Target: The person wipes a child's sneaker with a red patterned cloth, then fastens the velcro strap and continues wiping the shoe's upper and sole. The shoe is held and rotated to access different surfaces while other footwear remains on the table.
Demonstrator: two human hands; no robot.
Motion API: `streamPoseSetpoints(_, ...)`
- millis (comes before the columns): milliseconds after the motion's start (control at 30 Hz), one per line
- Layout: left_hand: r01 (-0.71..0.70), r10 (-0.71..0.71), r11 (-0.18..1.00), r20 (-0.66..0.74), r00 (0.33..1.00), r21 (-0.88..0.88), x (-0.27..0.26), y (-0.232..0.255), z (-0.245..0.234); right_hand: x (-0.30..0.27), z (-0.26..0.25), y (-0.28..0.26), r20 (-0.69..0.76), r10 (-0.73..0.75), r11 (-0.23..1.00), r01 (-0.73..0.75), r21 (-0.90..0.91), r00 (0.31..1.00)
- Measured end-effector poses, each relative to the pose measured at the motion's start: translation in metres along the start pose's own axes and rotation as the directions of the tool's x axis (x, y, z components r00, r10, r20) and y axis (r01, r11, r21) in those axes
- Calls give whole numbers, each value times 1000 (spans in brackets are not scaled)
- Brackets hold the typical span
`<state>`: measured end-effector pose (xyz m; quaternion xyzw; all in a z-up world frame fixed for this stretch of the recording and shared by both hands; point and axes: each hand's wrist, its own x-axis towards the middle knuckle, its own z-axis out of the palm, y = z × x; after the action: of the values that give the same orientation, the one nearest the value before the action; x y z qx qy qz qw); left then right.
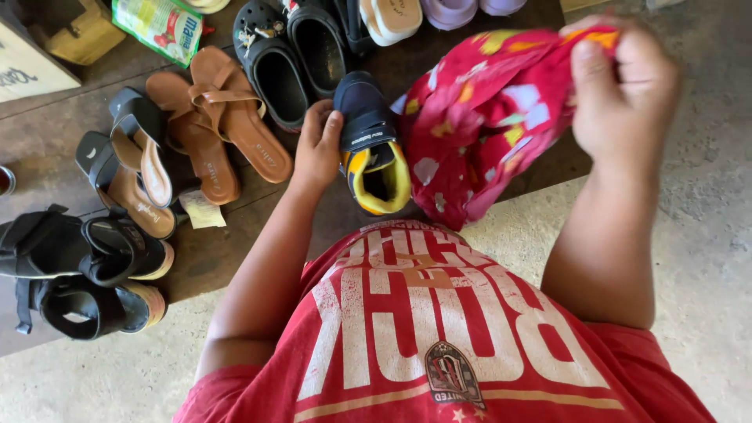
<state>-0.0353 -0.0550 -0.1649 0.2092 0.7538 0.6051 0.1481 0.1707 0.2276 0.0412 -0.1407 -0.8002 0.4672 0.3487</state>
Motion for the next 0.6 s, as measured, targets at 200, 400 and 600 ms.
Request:
streamPoseSetpoints(200, -44, 42, 988, 23, 999, 150, -5, 45, -13, -10, 4, 5, 74, -75, 994, 80, -75, 994)
streamPoseSetpoints(400, -594, 521, 749, 292, 802, 294, -26, 161, 0, -2, 6, -8, -4, -68, 996, 69, 64, 998)
streamPoseSetpoints(600, -815, 729, 529, 364, 579, 235, -38, 197, 63, -4, -6, 0, -24, -60, 986, 63, 153, 998)
